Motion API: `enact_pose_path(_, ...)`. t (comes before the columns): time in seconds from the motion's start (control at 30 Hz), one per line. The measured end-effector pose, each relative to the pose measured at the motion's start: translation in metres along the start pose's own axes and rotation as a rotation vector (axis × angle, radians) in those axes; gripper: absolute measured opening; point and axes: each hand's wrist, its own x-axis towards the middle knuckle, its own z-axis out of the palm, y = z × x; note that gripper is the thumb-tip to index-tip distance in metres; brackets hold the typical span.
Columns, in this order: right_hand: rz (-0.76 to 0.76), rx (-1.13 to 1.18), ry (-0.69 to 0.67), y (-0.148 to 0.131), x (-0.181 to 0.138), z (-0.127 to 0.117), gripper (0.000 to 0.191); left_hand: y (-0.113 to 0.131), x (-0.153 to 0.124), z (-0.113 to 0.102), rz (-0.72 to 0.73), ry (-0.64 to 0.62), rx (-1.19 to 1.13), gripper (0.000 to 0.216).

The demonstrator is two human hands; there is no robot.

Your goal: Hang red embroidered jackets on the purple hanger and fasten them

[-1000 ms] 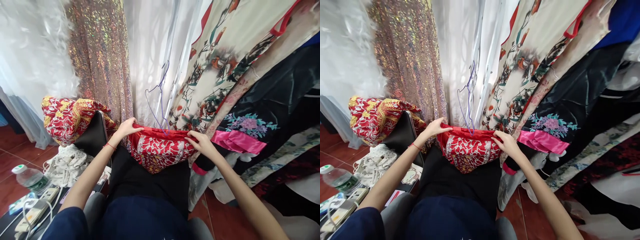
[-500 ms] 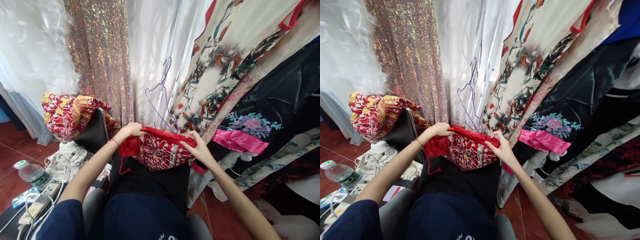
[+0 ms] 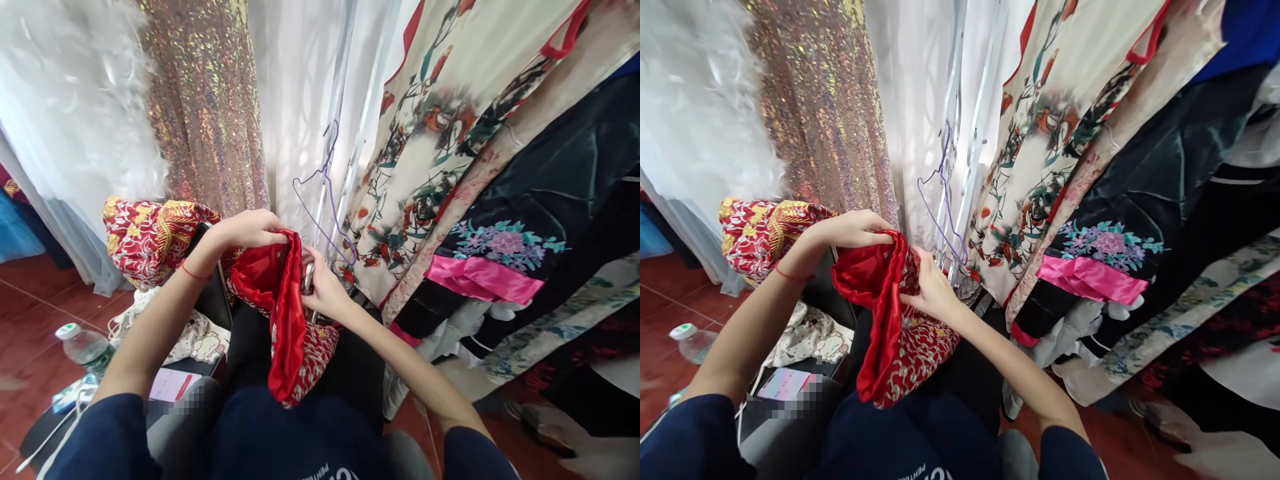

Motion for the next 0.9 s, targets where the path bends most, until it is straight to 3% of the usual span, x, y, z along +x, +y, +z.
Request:
enact_pose_path(0.07, -0.087, 0.096, 0.042, -0.004, 0.027, 0.005, 0.089, 0.019, -0.010, -0.008, 0.028, 0.031, 0.036, 0.017)
enact_pose_path(0.17, -0.056, 0.225, 0.045, -0.004, 0.061, 0.007, 0.051, 0.028, -0.021, -0.018, 0.015, 0.150, -0.046, 0.015)
enact_pose_path(0.33, -0.014, 0.092, 0.390, 0.005, 0.100, -0.008, 0.035, -0.019, -0.030, -0.028, -0.059, 0.455, -0.367, 0.041)
enact_pose_path(0.47, -0.060, -0.072, 0.514, 0.001, 0.124, -0.029, 0.030, -0.052, -0.031, -0.024, -0.048, 0.631, -0.355, 0.063)
enact_pose_path(0.6, -0.170, -0.111, 0.491, -0.013, 0.141, -0.052, 0.032, -0.046, -0.026, -0.030, -0.057, 0.623, -0.261, 0.075)
enact_pose_path(0.73, -0.222, -0.060, 0.433, -0.014, 0.151, -0.072, 0.042, -0.042, -0.004, -0.045, 0.098, 0.484, -0.313, 0.074)
enact_pose_path(0.83, -0.229, -0.052, 0.401, 0.000, 0.160, -0.080, 0.042, -0.061, 0.030, -0.050, 0.043, 0.321, -0.382, 0.051)
enact_pose_path(0.9, -0.216, -0.076, 0.393, 0.014, 0.169, -0.078, 0.037, -0.083, 0.057, -0.047, -0.068, 0.296, -0.373, 0.042)
